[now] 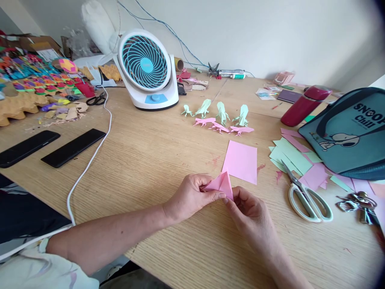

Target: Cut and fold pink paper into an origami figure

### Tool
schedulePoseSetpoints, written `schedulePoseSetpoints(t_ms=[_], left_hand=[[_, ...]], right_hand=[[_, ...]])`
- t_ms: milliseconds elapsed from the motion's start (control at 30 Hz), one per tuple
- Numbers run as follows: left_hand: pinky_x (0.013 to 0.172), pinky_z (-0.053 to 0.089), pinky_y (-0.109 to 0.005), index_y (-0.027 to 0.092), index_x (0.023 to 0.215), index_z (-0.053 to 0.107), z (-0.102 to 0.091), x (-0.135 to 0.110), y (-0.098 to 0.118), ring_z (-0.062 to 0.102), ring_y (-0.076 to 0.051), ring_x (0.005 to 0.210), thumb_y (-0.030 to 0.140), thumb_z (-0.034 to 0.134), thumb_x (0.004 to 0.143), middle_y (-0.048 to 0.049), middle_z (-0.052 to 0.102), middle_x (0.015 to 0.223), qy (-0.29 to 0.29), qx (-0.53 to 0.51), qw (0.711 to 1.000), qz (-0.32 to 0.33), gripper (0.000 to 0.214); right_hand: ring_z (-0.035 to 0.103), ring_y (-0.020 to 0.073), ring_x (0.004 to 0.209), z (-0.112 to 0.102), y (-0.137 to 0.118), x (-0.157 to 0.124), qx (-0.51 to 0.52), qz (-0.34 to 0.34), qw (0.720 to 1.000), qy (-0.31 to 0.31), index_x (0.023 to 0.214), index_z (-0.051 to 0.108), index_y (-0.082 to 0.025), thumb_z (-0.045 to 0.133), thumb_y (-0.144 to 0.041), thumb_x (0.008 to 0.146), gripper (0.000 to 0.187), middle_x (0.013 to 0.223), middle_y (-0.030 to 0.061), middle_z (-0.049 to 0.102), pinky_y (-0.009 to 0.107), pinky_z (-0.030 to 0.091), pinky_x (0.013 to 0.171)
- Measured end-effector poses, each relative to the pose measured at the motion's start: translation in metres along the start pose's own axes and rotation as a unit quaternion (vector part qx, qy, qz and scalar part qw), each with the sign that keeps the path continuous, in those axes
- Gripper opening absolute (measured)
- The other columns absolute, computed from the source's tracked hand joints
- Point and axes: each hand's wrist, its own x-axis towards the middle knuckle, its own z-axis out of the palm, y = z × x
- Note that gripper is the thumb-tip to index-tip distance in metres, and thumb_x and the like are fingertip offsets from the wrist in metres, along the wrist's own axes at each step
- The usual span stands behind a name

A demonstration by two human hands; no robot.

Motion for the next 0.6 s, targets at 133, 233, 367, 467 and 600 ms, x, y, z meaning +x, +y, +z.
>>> schedulePoseSetpoints(t_ms=[133,233,367,467,600], left_hand=[[0.053,0.036,-0.021,0.013,0.062,0.063,0.0001,0.0000,0.0005,0.048,-0.010,0.059,0.044,0.074,0.074,0.0011,0.053,0.061,-0.018,-0.009,1.000,-0.007,0.036],[0.052,0.033,-0.021,0.012,0.061,0.061,0.0005,-0.0002,0.0005,0.044,-0.009,0.057,0.046,0.074,0.074,0.0023,0.049,0.059,-0.010,0.001,1.000,-0.016,0.038],[0.049,0.028,-0.020,0.013,0.059,0.057,0.0015,-0.0005,-0.0003,0.038,-0.007,0.055,0.047,0.072,0.075,0.0038,0.041,0.057,-0.004,0.016,1.000,-0.025,0.040],[0.048,0.027,-0.019,0.013,0.060,0.057,0.0018,-0.0004,-0.0004,0.037,-0.007,0.055,0.047,0.072,0.076,0.0037,0.042,0.057,-0.002,0.020,0.999,-0.026,0.040],[0.050,0.032,-0.020,0.013,0.060,0.060,0.0015,-0.0004,0.0010,0.043,-0.009,0.056,0.046,0.074,0.074,0.0022,0.048,0.058,-0.002,0.008,1.000,-0.019,0.039]], right_hand=[[0.044,0.0136,0.062,-0.0005,-0.0002,-0.0001,-0.016,-0.005,1.000,-0.001,0.076,0.056,-0.020,0.060,-0.038,0.089,0.022,0.068,-0.0010,0.053,0.025,0.035,0.056],[0.042,0.0131,0.061,-0.0012,-0.0001,-0.0002,-0.033,-0.014,0.999,-0.003,0.073,0.053,-0.021,0.060,-0.035,0.088,0.022,0.067,-0.0019,0.050,0.025,0.034,0.055],[0.041,0.0129,0.061,-0.0008,-0.0003,-0.0001,-0.028,-0.016,0.999,-0.003,0.074,0.054,-0.021,0.060,-0.033,0.087,0.020,0.066,-0.0029,0.047,0.024,0.033,0.054],[0.041,0.0128,0.060,-0.0002,-0.0009,0.0003,-0.025,-0.016,1.000,-0.001,0.073,0.054,-0.021,0.061,-0.033,0.087,0.020,0.066,-0.0028,0.047,0.024,0.033,0.053],[0.044,0.0135,0.062,0.0004,-0.0013,0.0006,-0.021,-0.011,1.000,0.010,0.074,0.056,-0.020,0.062,-0.034,0.087,0.020,0.068,-0.0010,0.052,0.025,0.036,0.056]])
